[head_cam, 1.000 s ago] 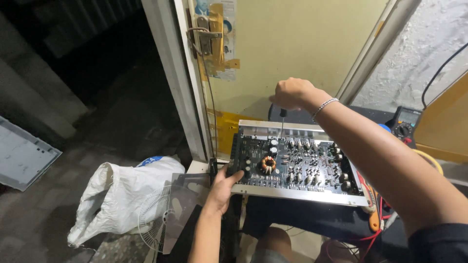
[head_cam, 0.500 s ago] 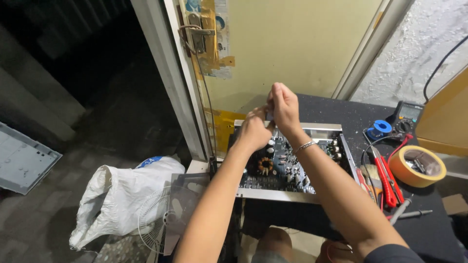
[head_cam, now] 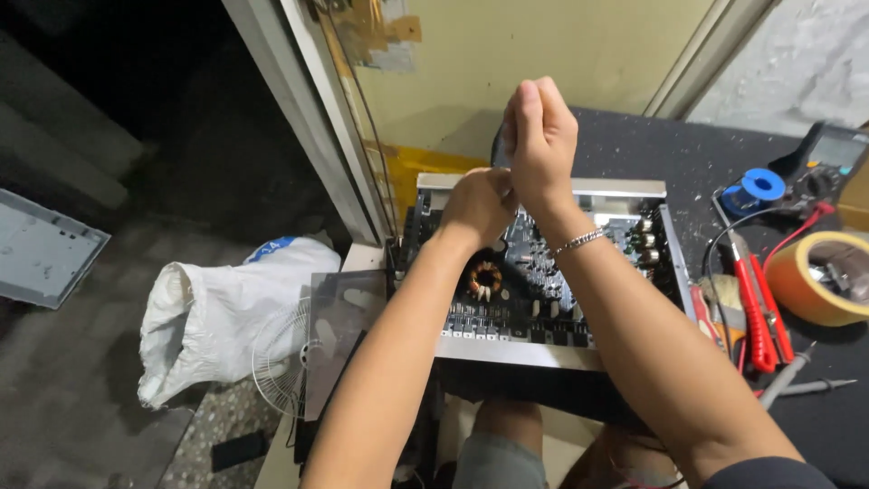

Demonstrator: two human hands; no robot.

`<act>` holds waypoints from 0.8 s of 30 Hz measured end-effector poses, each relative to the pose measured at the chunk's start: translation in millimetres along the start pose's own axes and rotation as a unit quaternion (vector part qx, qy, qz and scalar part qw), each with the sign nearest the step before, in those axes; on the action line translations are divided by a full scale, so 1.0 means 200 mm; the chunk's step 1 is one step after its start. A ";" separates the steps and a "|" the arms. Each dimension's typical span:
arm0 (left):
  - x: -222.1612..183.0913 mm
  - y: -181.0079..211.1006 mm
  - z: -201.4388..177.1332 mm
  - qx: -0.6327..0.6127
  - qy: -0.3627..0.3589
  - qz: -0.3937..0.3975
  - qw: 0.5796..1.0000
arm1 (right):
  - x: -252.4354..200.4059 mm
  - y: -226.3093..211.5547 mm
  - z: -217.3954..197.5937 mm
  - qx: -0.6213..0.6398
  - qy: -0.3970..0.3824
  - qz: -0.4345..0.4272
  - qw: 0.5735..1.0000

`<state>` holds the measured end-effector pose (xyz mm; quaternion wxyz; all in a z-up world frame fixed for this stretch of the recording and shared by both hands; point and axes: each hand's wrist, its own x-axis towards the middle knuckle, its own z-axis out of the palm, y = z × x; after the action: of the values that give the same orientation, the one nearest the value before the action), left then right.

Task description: Removing internal screws from an electronic amplifier's circuit board using a manual screwdriver.

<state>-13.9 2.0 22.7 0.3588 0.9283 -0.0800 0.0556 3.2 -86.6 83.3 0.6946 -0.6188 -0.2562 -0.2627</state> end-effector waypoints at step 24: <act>-0.01 0.02 0.00 0.029 0.042 0.052 0.997 | 0.13 -0.07 0.02 0.016 0.004 0.181 0.983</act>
<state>-17.3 -1.1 24.1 0.3315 0.9298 -0.1110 0.1154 11.9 -84.6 111.8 0.7415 -0.6427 -0.1414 -0.1304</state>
